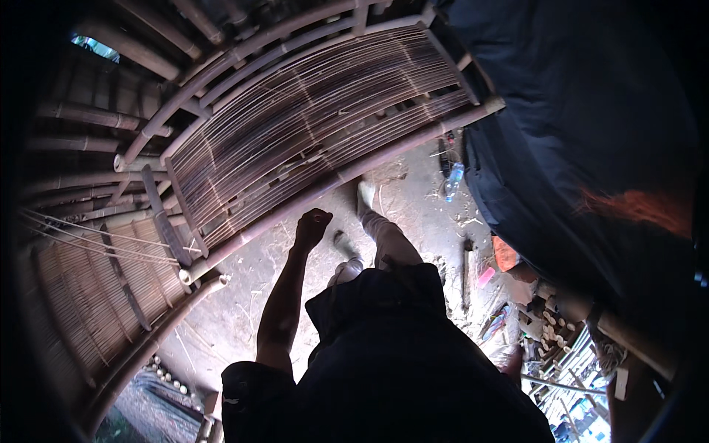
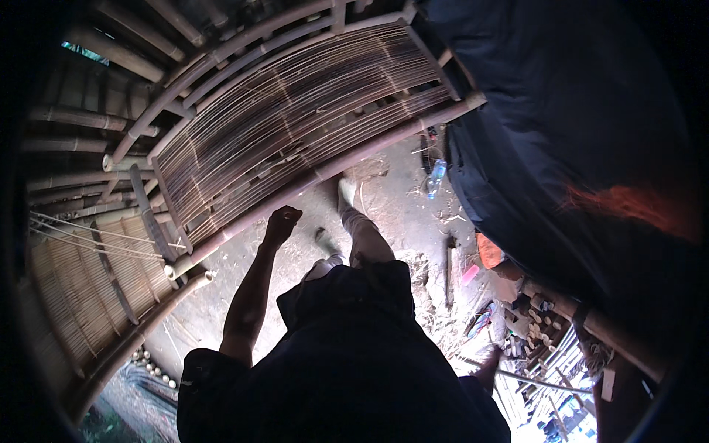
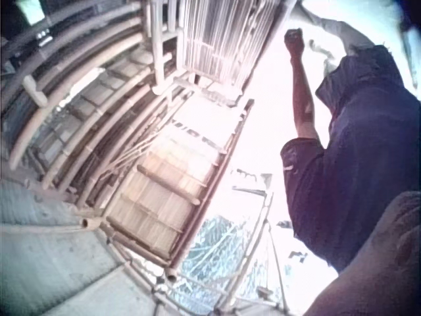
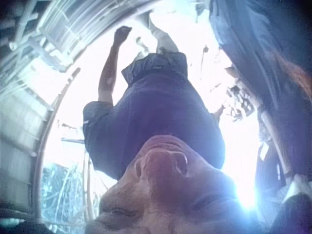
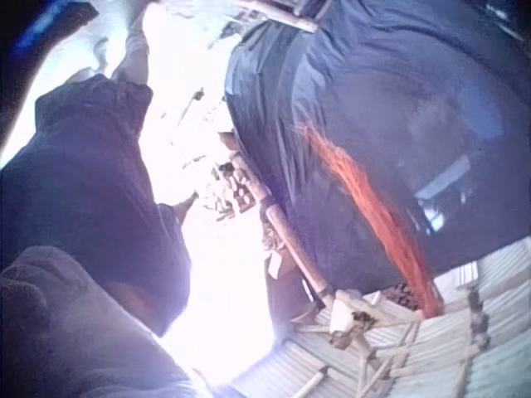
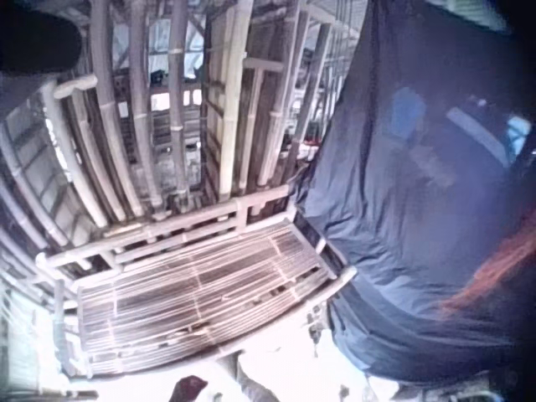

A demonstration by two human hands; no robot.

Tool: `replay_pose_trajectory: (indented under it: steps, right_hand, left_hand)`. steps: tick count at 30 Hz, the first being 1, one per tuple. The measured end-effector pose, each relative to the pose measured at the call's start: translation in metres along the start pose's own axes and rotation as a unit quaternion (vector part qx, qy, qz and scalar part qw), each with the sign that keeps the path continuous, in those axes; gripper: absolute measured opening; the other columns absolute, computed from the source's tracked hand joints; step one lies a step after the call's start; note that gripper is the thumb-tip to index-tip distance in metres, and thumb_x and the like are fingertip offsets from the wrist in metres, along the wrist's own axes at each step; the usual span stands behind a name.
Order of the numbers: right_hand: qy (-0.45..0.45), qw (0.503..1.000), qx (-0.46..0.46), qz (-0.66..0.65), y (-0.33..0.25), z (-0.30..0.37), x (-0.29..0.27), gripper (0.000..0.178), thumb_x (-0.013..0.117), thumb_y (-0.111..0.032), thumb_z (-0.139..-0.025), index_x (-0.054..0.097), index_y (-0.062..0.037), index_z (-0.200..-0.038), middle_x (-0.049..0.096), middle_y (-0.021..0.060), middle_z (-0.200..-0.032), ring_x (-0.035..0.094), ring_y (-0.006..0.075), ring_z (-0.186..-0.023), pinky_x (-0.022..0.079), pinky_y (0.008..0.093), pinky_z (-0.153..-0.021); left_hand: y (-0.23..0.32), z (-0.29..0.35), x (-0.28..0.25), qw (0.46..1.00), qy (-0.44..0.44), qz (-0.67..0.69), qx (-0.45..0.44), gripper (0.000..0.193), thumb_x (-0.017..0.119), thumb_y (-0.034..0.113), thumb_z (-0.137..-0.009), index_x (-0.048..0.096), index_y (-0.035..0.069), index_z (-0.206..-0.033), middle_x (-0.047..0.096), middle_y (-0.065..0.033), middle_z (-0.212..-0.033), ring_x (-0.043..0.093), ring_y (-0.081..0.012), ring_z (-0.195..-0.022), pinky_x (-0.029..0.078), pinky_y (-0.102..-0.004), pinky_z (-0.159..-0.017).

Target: The person weaves thin bamboo strips into a larger bamboo frame structure. They repeatedly pull strips through the frame and adjust them by hand to create a woven pattern.

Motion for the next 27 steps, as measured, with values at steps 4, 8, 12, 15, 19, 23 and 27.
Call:
replay_pose_trajectory:
  steps: [4,8,12,15,19,23,27]
  right_hand:
    - [-0.26,0.952,-0.126,-0.099,-0.169,0.024,0.241,0.018,0.065,-0.023,-0.08,0.058,-0.0075,-0.087,0.054,0.0002,-0.071,0.047,0.0102,-0.057,0.039,0.0306,-0.052]
    - [-0.222,0.856,-0.448,0.134,-0.449,0.064,0.381,0.043,0.068,-0.036,-0.078,0.06,-0.0032,-0.105,0.064,0.0236,-0.098,0.059,0.0399,-0.099,0.049,0.0476,-0.082]
    - [-0.19,0.811,-0.55,0.057,-0.667,0.082,0.438,0.035,0.058,-0.032,-0.084,0.056,-0.0142,-0.114,0.064,0.0213,-0.094,0.062,0.0405,-0.088,0.05,0.0495,-0.074]
    - [-0.156,0.848,-0.506,0.032,-0.749,0.064,0.475,0.042,0.062,-0.036,-0.083,0.051,-0.0196,-0.121,0.066,0.0198,-0.083,0.062,0.0423,-0.081,0.049,0.0536,-0.068]
    - [-0.092,0.862,-0.476,0.145,-0.798,0.066,0.492,0.056,0.065,-0.045,-0.081,0.044,-0.0204,-0.127,0.067,0.0182,-0.083,0.064,0.0416,-0.082,0.049,0.0539,-0.069]
    - [-0.198,0.856,-0.467,0.101,-0.799,0.064,0.519,0.04,0.053,-0.041,-0.09,0.055,-0.0084,-0.114,0.068,0.0095,-0.081,0.068,0.0233,-0.07,0.05,0.0379,-0.068]
    - [-0.268,0.836,-0.478,0.026,-0.785,0.078,0.53,0.026,0.055,-0.028,-0.091,0.057,-0.0097,-0.11,0.068,0.009,-0.076,0.068,0.0234,-0.071,0.052,0.0398,-0.064]
  left_hand:
    - [-0.044,-0.007,-0.015,0.996,0.052,-0.046,-0.047,0.034,0.064,0.036,-0.084,0.066,0.006,-0.099,0.069,-0.0147,-0.094,0.067,-0.0274,-0.089,0.052,-0.0369,-0.077]
    - [-0.117,-0.015,-0.051,0.963,0.101,-0.127,-0.213,0.041,0.063,0.041,-0.083,0.062,0.01,-0.109,0.069,-0.0128,-0.098,0.065,-0.0271,-0.095,0.05,-0.0383,-0.083]
    - [-0.18,-0.059,-0.084,0.945,0.199,-0.183,-0.182,0.047,0.063,0.038,-0.083,0.058,0.007,-0.118,0.064,-0.0142,-0.112,0.06,-0.029,-0.105,0.046,-0.0386,-0.091]
    - [-0.2,-0.122,-0.089,0.945,0.197,-0.237,-0.112,0.061,0.066,0.036,-0.081,0.045,0.009,-0.132,0.051,-0.0195,-0.128,0.046,-0.0342,-0.121,0.04,-0.0436,-0.1]
    - [-0.193,-0.201,-0.076,0.924,0.184,-0.33,-0.054,0.063,0.067,0.036,-0.081,0.043,0.013,-0.134,0.045,-0.0151,-0.133,0.042,-0.0347,-0.123,0.042,-0.0465,-0.096]
    - [-0.213,-0.234,-0.074,0.905,0.156,-0.39,-0.063,0.058,0.059,0.05,-0.084,0.048,0.013,-0.128,0.049,-0.0097,-0.129,0.042,-0.0293,-0.122,0.033,-0.0552,-0.096]
    - [-0.226,-0.246,-0.082,0.925,0.134,-0.353,-0.041,0.045,0.058,0.052,-0.085,0.059,0.012,-0.106,0.063,-0.0091,-0.102,0.056,-0.0282,-0.104,0.04,-0.0455,-0.085]
Point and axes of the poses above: each hand's wrist, its own z-axis away from the middle knuckle, its own x-axis out of the palm, y = z × x, the point moved 5 cm from there along -z, towards the middle knuckle
